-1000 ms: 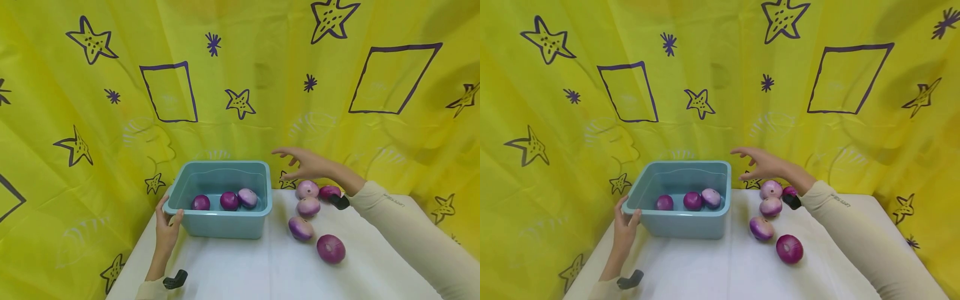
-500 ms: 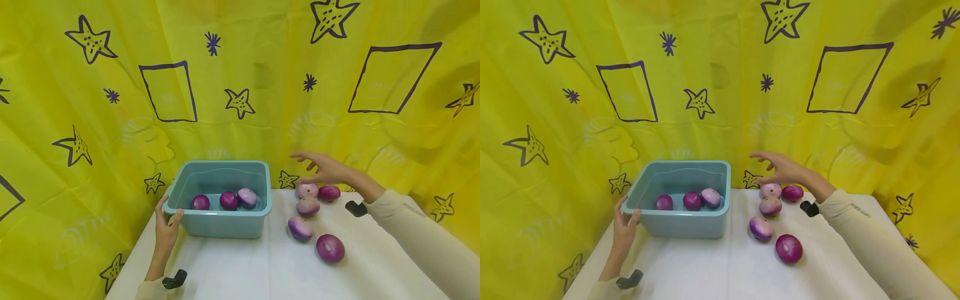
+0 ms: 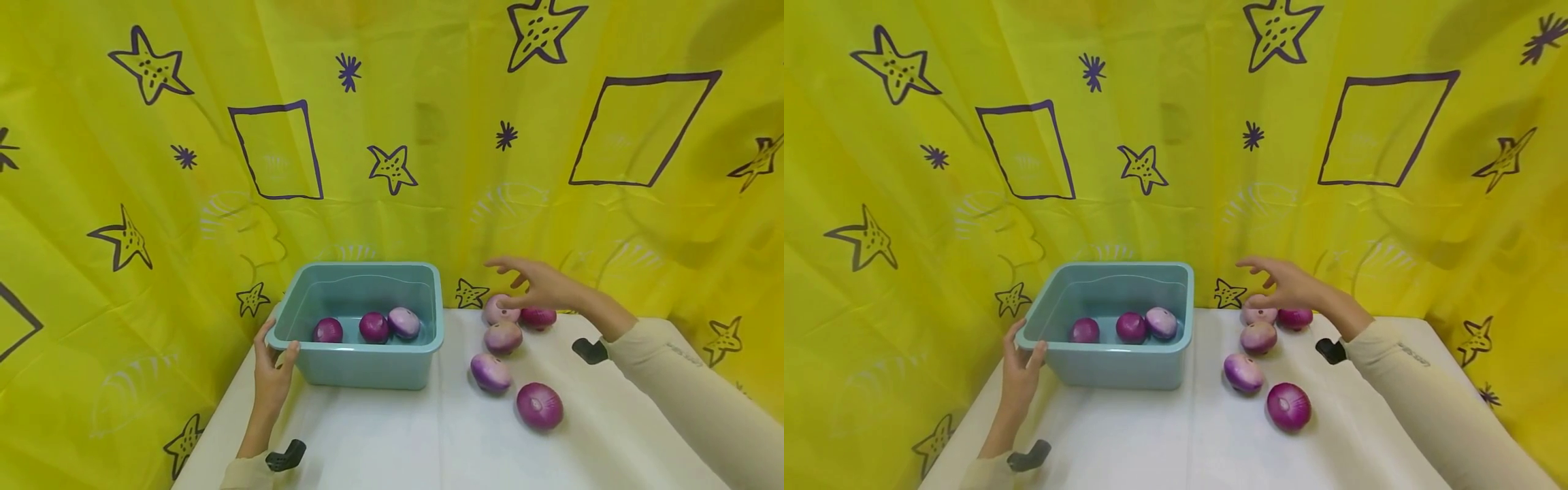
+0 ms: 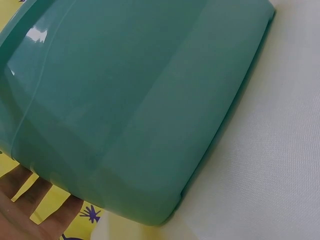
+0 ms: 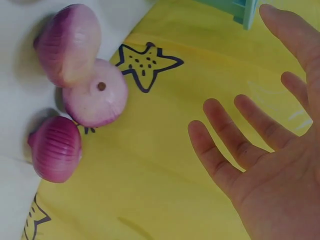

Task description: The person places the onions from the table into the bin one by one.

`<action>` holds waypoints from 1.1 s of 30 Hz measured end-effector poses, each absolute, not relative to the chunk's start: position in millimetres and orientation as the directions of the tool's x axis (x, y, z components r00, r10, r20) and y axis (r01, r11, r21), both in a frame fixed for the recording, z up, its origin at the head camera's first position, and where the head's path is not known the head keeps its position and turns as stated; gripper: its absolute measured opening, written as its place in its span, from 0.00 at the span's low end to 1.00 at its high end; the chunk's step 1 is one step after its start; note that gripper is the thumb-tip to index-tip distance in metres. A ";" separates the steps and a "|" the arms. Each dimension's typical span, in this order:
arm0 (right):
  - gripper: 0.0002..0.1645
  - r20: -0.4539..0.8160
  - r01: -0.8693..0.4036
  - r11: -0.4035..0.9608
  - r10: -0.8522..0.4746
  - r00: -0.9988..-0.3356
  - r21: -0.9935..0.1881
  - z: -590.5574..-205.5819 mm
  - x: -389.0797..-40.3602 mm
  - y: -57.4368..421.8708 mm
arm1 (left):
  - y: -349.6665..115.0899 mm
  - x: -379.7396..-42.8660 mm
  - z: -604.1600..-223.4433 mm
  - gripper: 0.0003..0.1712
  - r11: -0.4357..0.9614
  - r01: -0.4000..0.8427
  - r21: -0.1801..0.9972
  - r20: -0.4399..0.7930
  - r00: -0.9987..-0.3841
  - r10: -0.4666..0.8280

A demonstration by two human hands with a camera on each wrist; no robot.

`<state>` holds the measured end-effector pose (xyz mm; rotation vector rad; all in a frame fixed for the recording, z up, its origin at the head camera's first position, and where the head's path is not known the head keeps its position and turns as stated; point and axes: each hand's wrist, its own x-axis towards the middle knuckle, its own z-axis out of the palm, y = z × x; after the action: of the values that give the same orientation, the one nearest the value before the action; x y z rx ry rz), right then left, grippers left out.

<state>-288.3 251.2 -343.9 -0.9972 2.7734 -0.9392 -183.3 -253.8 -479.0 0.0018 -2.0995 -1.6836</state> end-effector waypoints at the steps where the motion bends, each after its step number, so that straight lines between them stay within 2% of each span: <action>1: 0.44 0.153 -0.561 0.607 -0.591 -0.792 -0.562 -345.4 -287.5 251.8 | -253.6 -183.2 -478.9 0.42 0.257 0.273 0.927 0.340 -0.900 -0.273; 11: 0.42 0.188 -0.601 0.588 -0.612 -0.768 -0.541 -381.2 -291.5 261.9 | -254.9 -184.1 -479.5 0.42 0.253 0.284 0.925 0.350 -0.897 -0.270; 20: 0.41 0.116 -0.561 0.593 -0.621 -0.775 -0.578 -428.7 -293.6 269.2 | -256.2 -186.6 -483.4 0.40 0.279 0.270 0.922 0.347 -0.895 -0.281; 27: 0.42 0.007 -0.506 0.710 -0.577 -0.816 -0.490 -447.7 -293.3 270.6 | -256.1 -187.5 -484.8 0.40 0.277 0.270 0.922 0.346 -0.897 -0.276; 33: 0.36 -0.019 -0.488 0.726 -0.566 -0.824 -0.483 -453.3 -294.4 267.3 | -257.3 -188.1 -485.4 0.40 0.269 0.269 0.925 0.341 -0.900 -0.273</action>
<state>-294.4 267.3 -453.3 -0.8510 2.7634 -0.7040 -188.1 -257.3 -485.4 0.0031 -2.1095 -1.6690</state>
